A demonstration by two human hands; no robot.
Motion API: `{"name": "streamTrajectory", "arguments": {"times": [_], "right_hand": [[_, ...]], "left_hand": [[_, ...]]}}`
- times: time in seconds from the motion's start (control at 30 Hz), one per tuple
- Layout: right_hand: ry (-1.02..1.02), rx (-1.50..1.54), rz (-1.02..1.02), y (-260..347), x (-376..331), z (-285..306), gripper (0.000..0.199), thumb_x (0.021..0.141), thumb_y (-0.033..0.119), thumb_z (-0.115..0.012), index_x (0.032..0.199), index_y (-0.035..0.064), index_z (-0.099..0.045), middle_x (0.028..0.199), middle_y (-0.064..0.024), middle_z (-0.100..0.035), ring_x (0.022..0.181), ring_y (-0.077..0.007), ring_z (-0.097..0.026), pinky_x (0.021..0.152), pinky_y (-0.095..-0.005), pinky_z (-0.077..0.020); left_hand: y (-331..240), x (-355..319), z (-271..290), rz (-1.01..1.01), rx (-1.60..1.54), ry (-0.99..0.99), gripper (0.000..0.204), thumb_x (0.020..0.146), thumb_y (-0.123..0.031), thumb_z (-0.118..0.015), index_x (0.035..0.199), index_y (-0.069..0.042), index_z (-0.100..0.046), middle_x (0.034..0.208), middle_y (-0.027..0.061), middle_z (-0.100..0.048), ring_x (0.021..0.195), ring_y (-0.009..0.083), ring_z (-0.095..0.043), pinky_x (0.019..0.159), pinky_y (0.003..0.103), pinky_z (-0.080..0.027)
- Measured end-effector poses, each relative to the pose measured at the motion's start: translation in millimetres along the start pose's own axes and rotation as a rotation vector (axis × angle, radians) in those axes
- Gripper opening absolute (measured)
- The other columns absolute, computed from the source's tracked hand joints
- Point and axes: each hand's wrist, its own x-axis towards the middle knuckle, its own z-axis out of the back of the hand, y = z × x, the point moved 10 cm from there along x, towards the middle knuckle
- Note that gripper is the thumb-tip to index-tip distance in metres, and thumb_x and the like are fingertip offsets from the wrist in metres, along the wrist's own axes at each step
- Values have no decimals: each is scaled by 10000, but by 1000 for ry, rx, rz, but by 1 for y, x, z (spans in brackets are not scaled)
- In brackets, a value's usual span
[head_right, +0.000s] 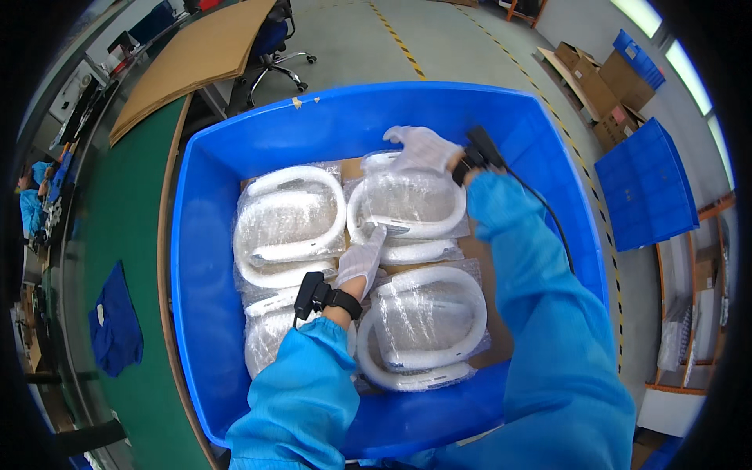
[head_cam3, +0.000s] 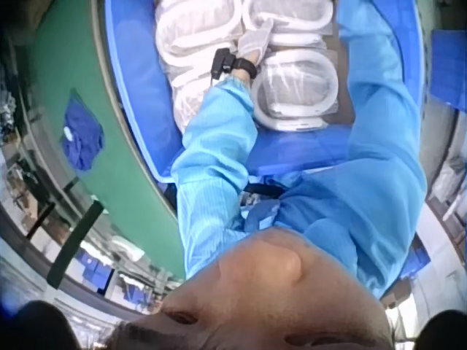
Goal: Packing white plastic U-shaped parts wrapped in bubble wrap into a large blue bin, then placing a cardboard separator over them.
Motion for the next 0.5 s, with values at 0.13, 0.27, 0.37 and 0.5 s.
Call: {"name": "streamTrajectory", "arguments": {"times": [0.13, 0.27, 0.37, 0.5], "right_hand": [[-433, -134, -51, 43, -75, 9, 715, 749, 523, -661, 1287, 80, -498, 1302, -220, -491, 1215, -397, -451, 1024, -490, -362], [-406, -308, 18, 62, -76, -48, 665, 833, 562, -549, 1343, 142, -474, 1456, -163, -340, 1353, -424, -247, 1112, -520, -196], [-491, -409, 60, 84, -81, -43, 547, 835, 444, -601, 1238, 77, -551, 1328, -177, -478, 1260, -362, -405, 1045, -464, -314], [-150, -360, -16, 78, -80, -55, 476, 835, 374, -615, 1181, 51, -576, 1221, -181, -544, 1160, -341, -488, 974, -436, -380]], "left_hand": [[-41, -37, 57, -168, 164, -89, 246, 911, -171, -472, 1132, -113, -565, 771, 224, -622, 672, 355, -640, 549, 437, -506], [-74, -149, 101, -545, 340, -85, 334, 835, -157, -556, 1168, -122, -564, 1044, 200, -560, 810, 337, -604, 637, 397, -510], [-95, -258, 178, -538, 234, 23, 454, 836, -105, -585, 1285, -116, -517, 1119, 106, -584, 905, 243, -609, 767, 320, -508], [-49, -401, 229, 248, -881, 84, 432, 853, -36, -624, 1263, 18, -497, 1166, 108, -611, 1028, 175, -610, 888, 301, -487]]}}
